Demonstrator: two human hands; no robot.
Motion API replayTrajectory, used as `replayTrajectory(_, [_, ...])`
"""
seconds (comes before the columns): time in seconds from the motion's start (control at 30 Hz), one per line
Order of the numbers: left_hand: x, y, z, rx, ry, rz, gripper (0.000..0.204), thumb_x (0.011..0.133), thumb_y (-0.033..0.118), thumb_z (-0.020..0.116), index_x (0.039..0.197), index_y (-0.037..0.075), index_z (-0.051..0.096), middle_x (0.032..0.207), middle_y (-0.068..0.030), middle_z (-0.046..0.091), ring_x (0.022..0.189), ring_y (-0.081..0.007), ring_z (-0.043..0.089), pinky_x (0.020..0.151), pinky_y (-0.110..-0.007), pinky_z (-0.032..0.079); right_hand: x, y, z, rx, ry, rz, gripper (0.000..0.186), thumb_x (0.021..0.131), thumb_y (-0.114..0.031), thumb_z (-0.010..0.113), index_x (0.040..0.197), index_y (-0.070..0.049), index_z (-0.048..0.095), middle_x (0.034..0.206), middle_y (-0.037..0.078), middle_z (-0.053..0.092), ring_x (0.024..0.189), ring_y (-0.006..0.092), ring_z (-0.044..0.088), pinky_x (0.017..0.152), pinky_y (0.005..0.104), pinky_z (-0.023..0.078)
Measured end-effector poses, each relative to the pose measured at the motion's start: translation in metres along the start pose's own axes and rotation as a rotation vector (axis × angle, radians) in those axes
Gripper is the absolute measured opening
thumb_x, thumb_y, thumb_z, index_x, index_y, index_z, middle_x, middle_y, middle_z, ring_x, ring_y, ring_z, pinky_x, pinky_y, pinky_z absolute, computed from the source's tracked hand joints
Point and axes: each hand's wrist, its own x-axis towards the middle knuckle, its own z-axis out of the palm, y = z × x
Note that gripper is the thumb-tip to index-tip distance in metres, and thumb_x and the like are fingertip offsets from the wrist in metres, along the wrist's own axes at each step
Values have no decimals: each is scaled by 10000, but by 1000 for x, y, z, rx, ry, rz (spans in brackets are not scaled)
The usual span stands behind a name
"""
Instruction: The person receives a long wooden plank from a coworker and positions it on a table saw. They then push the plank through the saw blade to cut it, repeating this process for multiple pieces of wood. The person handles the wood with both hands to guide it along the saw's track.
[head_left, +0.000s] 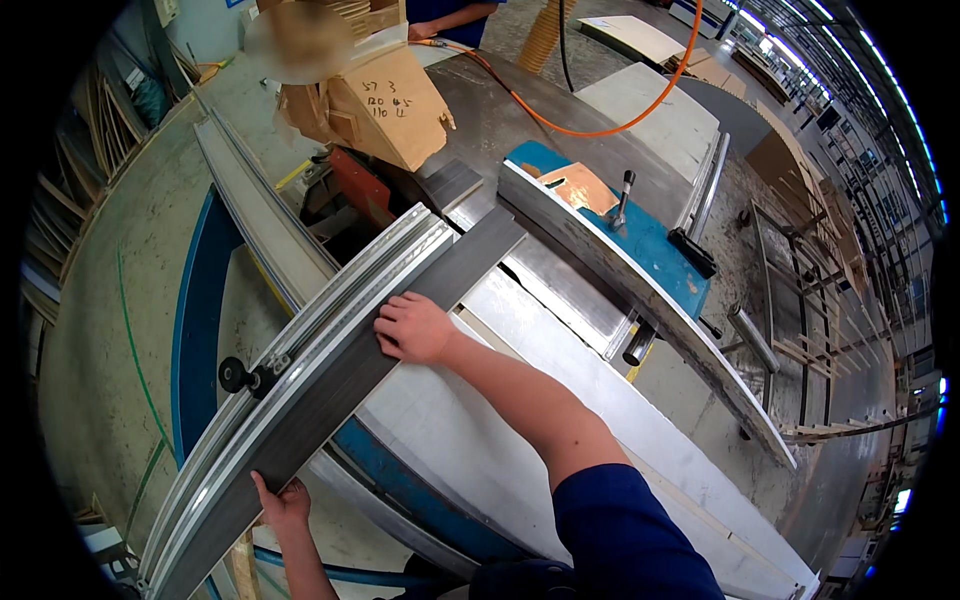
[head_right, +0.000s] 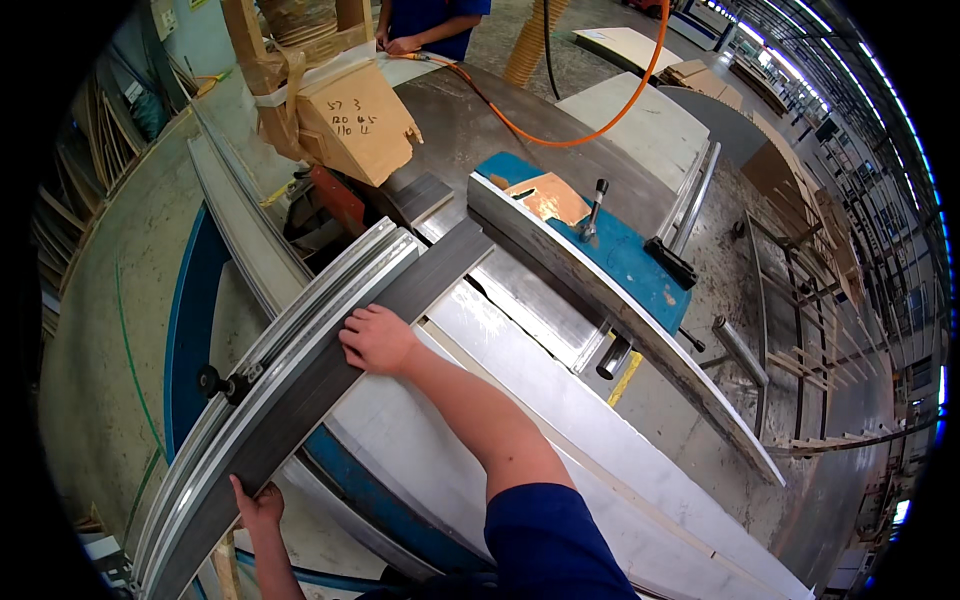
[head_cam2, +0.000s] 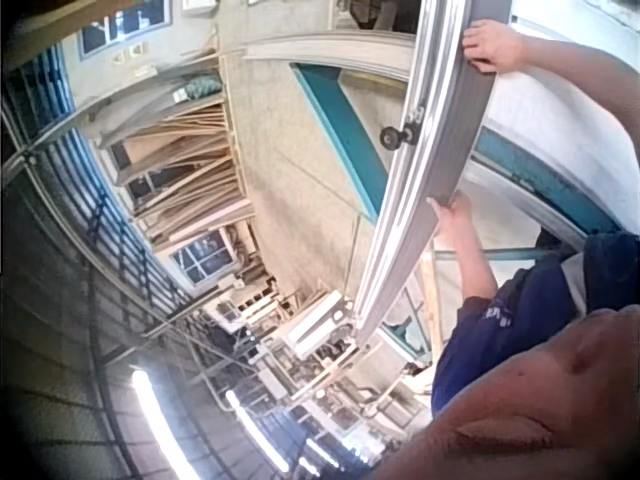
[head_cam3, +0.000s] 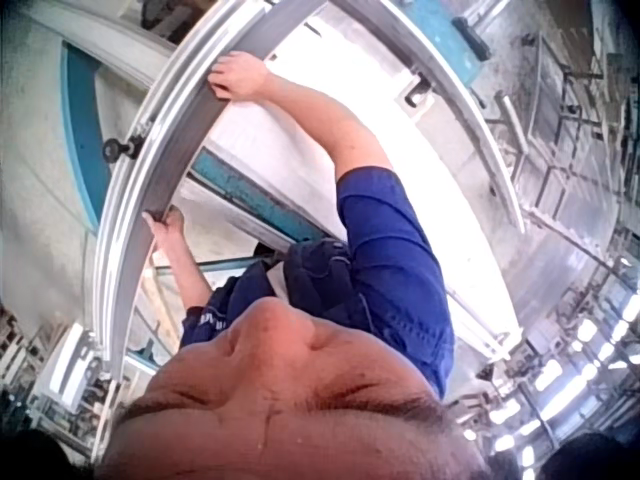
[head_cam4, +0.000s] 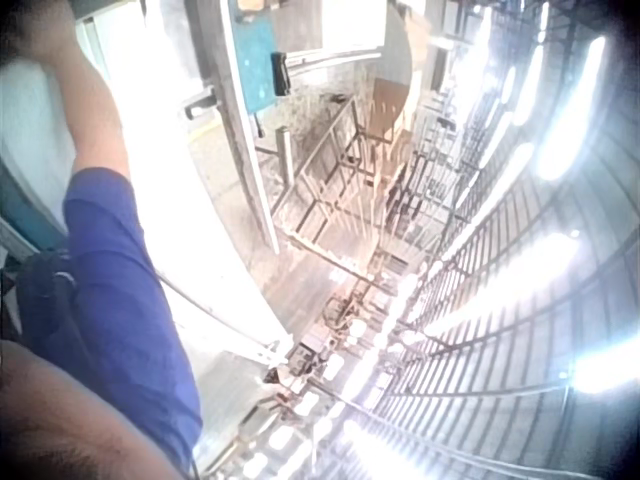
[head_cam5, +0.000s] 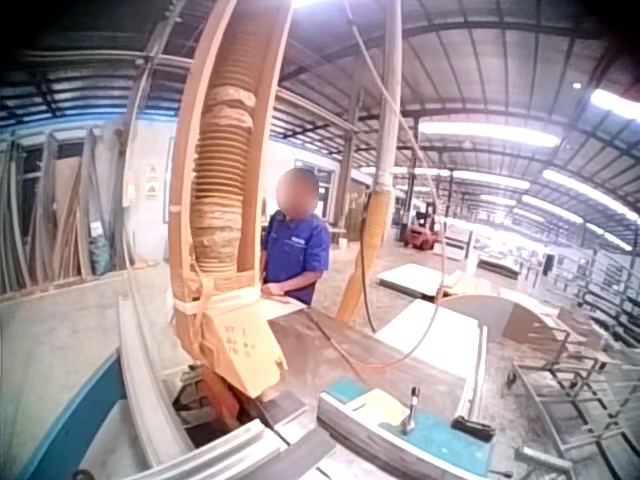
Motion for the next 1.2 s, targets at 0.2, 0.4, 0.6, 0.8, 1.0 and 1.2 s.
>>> replayTrajectory(0.2, [15, -13, -10, 125, -8, -81, 426, 905, 516, 893, 1096, 176, 721, 1033, 51, 743, 844, -93, 625, 768, -270, 481, -4, 27, -9, -4, -6, -9, 172, 877, -222, 749, 847, -101, 630, 872, 70, 612, 915, 268, 625, 834, 405, 502])
replayTrajectory(0.4, [-11, -26, 20, 200, 98, -48, 507, 857, 561, 924, 1073, 165, 694, 940, 68, 654, 768, -85, 523, 684, -284, 403, -7, 32, -13, -8, 12, -27, 171, 875, -222, 752, 847, -106, 629, 890, 61, 616, 921, 262, 624, 832, 403, 507])
replayTrajectory(0.6, [8, -29, -4, 294, 46, 47, 574, 859, 677, 868, 1108, 193, 687, 999, 85, 649, 852, -84, 513, 781, -281, 412, -2, 35, -15, -44, -46, -111, 183, 881, -239, 743, 854, -104, 622, 885, 66, 621, 927, 260, 629, 842, 400, 513])
replayTrajectory(0.8, [6, -35, 2, 332, 69, 46, 769, 909, 740, 777, 1396, 158, 652, 1301, 42, 645, 1098, -123, 533, 960, -287, 391, -3, 41, -17, -41, -24, -124, 184, 861, -236, 741, 834, -103, 617, 869, 70, 617, 911, 269, 630, 838, 406, 520])
replayTrajectory(1.0, [-19, -53, 27, 338, 39, 106, 820, 969, 731, 709, 1523, 140, 578, 1474, 35, 616, 1286, -165, 526, 1144, -327, 345, -7, 50, -22, -33, -33, -111, 188, 859, -232, 734, 827, -95, 609, 864, 73, 617, 897, 271, 628, 834, 403, 521])
replayTrajectory(1.2, [-18, -56, 23, 339, 18, 168, 850, 969, 749, 690, 1534, 126, 566, 1513, 34, 603, 1330, -178, 517, 1188, -333, 308, -2, 46, -19, -47, -48, -142, 191, 847, -233, 731, 814, -90, 609, 847, 75, 619, 861, 275, 628, 819, 411, 524])
